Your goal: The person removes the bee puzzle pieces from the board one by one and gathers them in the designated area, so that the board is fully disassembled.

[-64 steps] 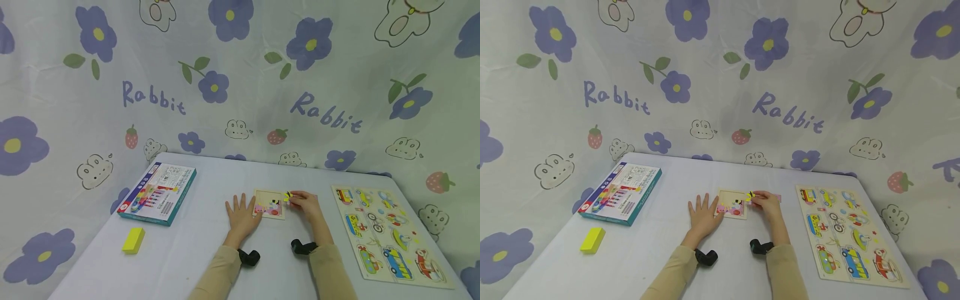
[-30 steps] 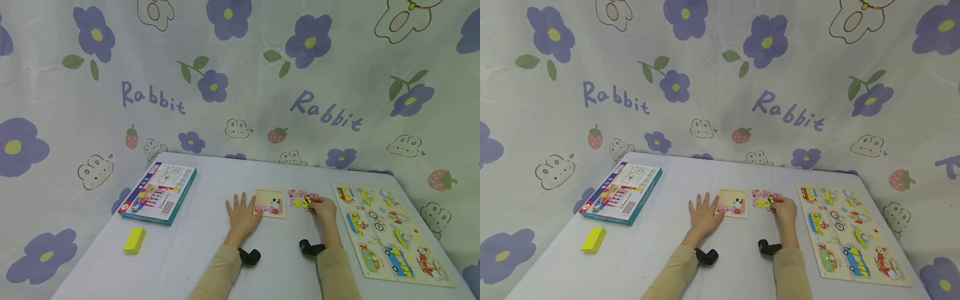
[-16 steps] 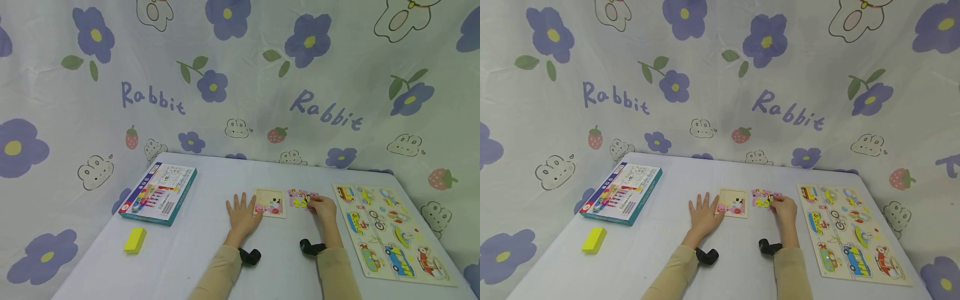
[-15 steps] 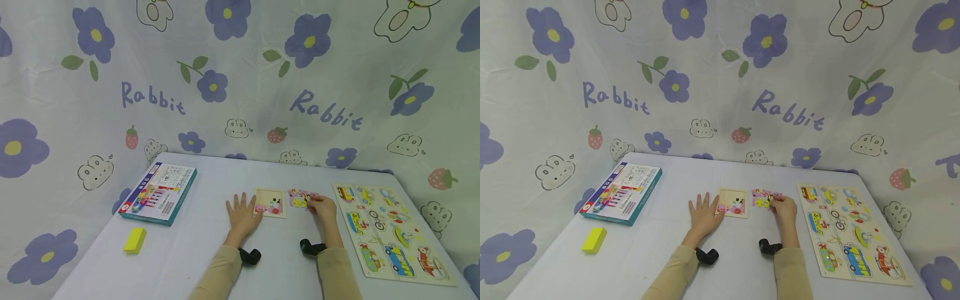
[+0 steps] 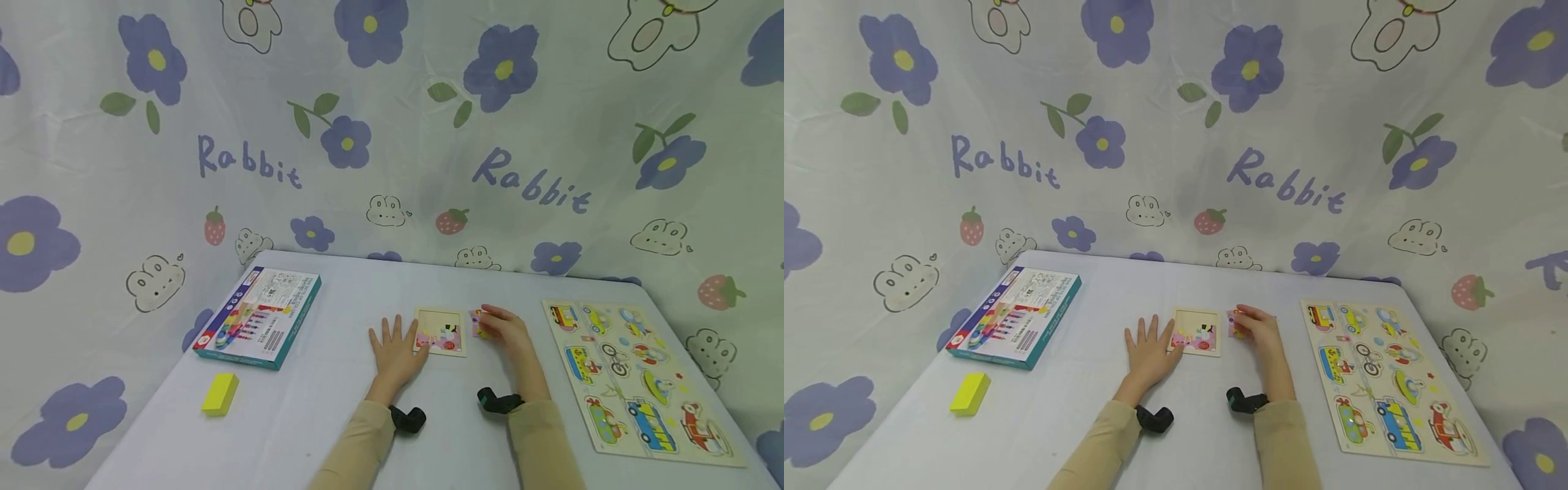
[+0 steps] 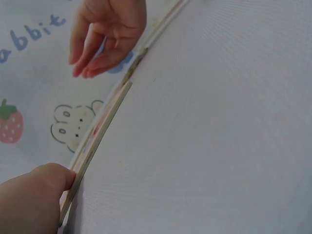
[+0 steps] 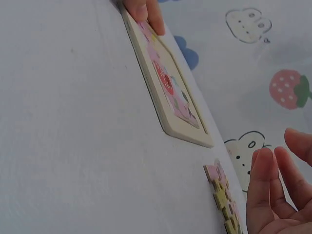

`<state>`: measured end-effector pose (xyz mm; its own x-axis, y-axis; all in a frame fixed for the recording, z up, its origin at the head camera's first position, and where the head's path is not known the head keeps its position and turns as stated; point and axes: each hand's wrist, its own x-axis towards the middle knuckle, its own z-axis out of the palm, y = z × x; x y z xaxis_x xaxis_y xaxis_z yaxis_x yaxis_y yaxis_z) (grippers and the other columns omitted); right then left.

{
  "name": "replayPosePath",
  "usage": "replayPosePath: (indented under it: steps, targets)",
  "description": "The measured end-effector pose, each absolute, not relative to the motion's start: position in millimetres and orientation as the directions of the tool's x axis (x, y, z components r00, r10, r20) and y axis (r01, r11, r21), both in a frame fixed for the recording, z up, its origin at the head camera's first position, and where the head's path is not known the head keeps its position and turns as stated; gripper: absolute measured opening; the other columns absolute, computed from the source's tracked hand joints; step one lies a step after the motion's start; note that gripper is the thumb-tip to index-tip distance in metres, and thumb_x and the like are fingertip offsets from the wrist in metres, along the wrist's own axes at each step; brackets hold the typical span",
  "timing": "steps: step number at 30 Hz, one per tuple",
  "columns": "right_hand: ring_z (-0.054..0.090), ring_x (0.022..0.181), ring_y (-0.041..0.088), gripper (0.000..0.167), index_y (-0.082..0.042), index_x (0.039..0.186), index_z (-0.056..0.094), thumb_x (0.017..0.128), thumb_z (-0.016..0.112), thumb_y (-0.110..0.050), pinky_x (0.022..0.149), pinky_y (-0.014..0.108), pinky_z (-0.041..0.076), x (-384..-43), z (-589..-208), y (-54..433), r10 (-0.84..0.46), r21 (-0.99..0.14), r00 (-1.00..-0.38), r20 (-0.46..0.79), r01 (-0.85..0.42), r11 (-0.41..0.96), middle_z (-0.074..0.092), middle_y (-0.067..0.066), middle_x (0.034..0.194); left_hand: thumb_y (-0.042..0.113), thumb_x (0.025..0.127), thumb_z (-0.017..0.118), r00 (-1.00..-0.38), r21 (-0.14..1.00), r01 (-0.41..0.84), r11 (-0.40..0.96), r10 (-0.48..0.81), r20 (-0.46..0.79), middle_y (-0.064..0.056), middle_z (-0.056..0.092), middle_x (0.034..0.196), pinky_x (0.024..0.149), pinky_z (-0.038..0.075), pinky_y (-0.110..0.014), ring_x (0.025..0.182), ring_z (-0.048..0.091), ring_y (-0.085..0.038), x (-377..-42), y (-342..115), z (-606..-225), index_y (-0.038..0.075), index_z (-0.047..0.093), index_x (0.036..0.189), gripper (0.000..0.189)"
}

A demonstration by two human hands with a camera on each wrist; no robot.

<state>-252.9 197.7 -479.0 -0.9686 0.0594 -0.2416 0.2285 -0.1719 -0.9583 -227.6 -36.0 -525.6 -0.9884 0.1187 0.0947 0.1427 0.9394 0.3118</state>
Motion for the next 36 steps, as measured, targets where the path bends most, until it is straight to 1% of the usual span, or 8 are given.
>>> replayPosePath:
  steps: [6, 10, 13, 16, 20, 22, 30, 36]
  targets:
    - [0.061, 0.077, 0.005, 0.048, 0.008, 0.131, 0.044, 0.087, 0.06, -0.002, 0.074, 0.018, 0.051, -256.8, -480.4, 180.6, 0.045, -0.961, -0.965, -0.258, 0.251, -0.118, 0.064, 0.004, 0.098, 0.056, 0.089, 0.04, -0.989, 0.305, 0.14, 0.942, 0.118, 0.091, -0.014, 0.02, 0.152, 0.104, -0.005, -0.063, 0.139, 0.006, -0.04, -227.1, -36.1, -525.8, 0.025, 0.034, 0.144, 0.063]
    - [0.061, 0.081, 0.005, 0.045, 0.006, 0.13, 0.047, 0.088, 0.059, -0.005, 0.075, 0.018, 0.05, -258.4, -484.3, 172.5, 0.024, -0.968, -0.968, -0.251, 0.25, -0.039, 0.059, 0.018, 0.115, 0.056, 0.089, 0.04, -0.99, 0.301, 0.135, 0.944, 0.116, 0.082, -0.014, 0.019, 0.152, 0.104, -0.006, -0.063, 0.139, 0.005, -0.04, -227.2, -35.7, -526.1, 0.026, 0.034, 0.144, 0.063]
    - [0.061, 0.083, 0.007, 0.043, 0.005, 0.13, 0.048, 0.089, 0.058, -0.005, 0.075, 0.018, 0.05, -259.5, -488.0, 168.2, 0.012, -0.968, -0.968, -0.249, 0.249, 0.003, 0.053, 0.023, 0.124, 0.056, 0.089, 0.04, -0.99, 0.305, 0.136, 0.943, 0.116, 0.083, -0.014, 0.02, 0.152, 0.104, -0.006, -0.063, 0.139, 0.005, -0.04, -227.3, -35.5, -525.8, 0.025, 0.035, 0.144, 0.063]
    - [0.06, 0.081, 0.008, 0.041, 0.005, 0.126, 0.053, 0.086, 0.061, -0.003, 0.072, 0.018, 0.05, -260.6, -491.3, 164.5, 0.03, -0.967, -0.969, -0.246, 0.248, 0.053, 0.057, 0.022, 0.118, 0.056, 0.089, 0.04, -0.99, 0.302, 0.137, 0.943, 0.116, 0.086, -0.014, 0.021, 0.152, 0.104, -0.005, -0.063, 0.139, 0.006, -0.04, -227.3, -35.5, -525.4, 0.025, 0.035, 0.144, 0.062]
    - [0.057, 0.072, 0.011, 0.039, 0.004, 0.118, 0.059, 0.08, 0.067, -0.001, 0.064, 0.02, 0.048, -259.2, -492.0, 160.0, 0.059, -0.95, -0.975, -0.216, 0.224, 0.219, 0.063, 0.014, 0.097, 0.056, 0.09, 0.039, -0.99, 0.296, 0.137, 0.945, 0.117, 0.082, -0.014, 0.02, 0.152, 0.104, -0.006, -0.063, 0.139, 0.006, -0.04, -226.8, -35.6, -524.5, 0.026, 0.034, 0.144, 0.063]
    - [0.055, 0.069, 0.013, 0.038, 0.003, 0.115, 0.061, 0.078, 0.069, -0.001, 0.062, 0.021, 0.047, -257.7, -491.2, 157.8, 0.065, -0.933, -0.977, -0.205, 0.215, 0.289, 0.063, 0.011, 0.091, 0.056, 0.09, 0.039, -0.99, 0.294, 0.135, 0.946, 0.118, 0.076, -0.014, 0.02, 0.152, 0.105, -0.006, -0.063, 0.139, 0.005, -0.04, -226.5, -35.6, -523.7, 0.026, 0.033, 0.144, 0.063]
    - [0.048, 0.059, 0.012, 0.04, 0.001, 0.11, 0.064, 0.072, 0.075, -0.005, 0.052, 0.023, 0.04, -254.1, -487.9, 153.5, 0.044, -0.825, -0.984, -0.171, 0.167, 0.539, 0.05, 0.005, 0.078, 0.056, 0.09, 0.04, -0.989, 0.289, 0.139, 0.947, 0.121, 0.081, -0.014, 0.021, 0.152, 0.104, -0.005, -0.063, 0.139, 0.006, -0.04, -226.1, -35.6, -522.7, 0.025, 0.034, 0.144, 0.063]
    - [0.046, 0.059, 0.014, 0.039, -0.002, 0.108, 0.064, 0.071, 0.076, -0.008, 0.05, 0.023, 0.039, -253.8, -485.8, 151.8, 0.045, -0.784, -0.983, -0.178, 0.169, 0.597, 0.047, 0.005, 0.078, 0.057, 0.09, 0.039, -0.99, 0.282, 0.136, 0.95, 0.116, 0.085, -0.014, 0.021, 0.152, 0.104, -0.004, -0.063, 0.139, 0.007, -0.04, -226.2, -35.4, -524.1, 0.026, 0.034, 0.144, 0.063]
